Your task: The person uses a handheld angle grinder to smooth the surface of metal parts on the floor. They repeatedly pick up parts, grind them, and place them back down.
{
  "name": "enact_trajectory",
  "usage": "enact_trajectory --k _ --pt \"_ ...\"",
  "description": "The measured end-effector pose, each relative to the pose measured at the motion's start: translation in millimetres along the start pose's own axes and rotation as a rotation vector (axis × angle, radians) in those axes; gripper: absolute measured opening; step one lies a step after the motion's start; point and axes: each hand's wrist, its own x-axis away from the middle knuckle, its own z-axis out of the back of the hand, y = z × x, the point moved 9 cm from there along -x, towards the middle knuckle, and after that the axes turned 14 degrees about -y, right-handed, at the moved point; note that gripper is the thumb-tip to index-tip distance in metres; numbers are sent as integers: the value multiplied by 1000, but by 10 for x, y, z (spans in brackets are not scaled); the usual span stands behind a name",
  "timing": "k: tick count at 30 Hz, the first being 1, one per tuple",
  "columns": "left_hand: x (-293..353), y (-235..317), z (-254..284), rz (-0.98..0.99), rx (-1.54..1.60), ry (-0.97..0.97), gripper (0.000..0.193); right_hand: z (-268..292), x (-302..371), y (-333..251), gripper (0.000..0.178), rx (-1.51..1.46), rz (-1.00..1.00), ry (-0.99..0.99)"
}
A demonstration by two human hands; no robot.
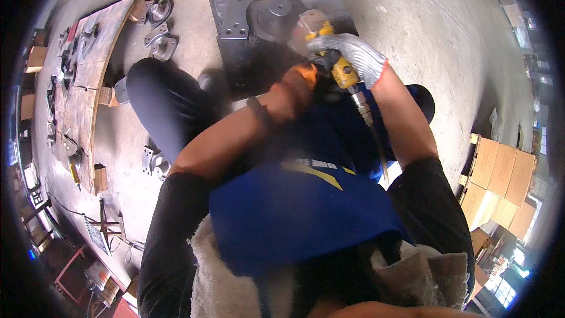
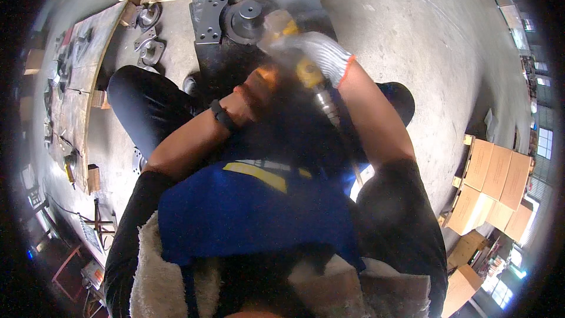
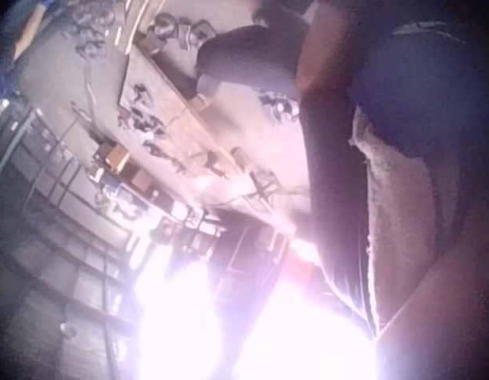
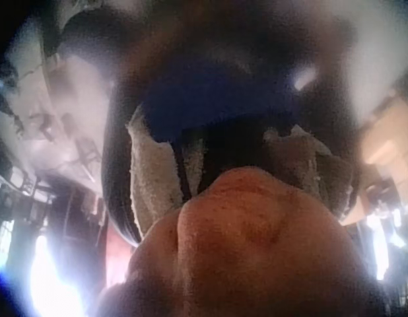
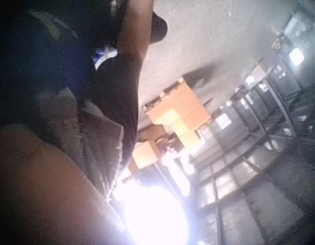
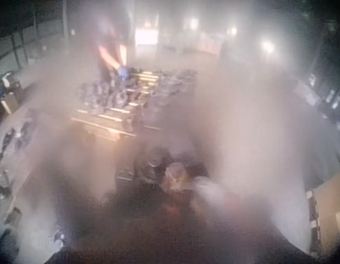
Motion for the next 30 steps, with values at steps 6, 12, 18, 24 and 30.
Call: enact_trajectory --k 6,12,18,24,30 --pt "242 -118 105 124 -22 47 36 -170 -197 2 48 93 -95 -21" --pt "317 -73 115 113 -67 92 38 -219 -292 27 45 135 -112 -36" --pt "356 -49 144 78 -38 102 38 -217 -393 43 52 142 -42 -66" --pt "331 -2 220 124 -32 79 37 -337 -267 -33 56 125 -101 -93" --pt "258 237 147 -98 -202 162 37 -109 -133 29 48 126 -14 -2"
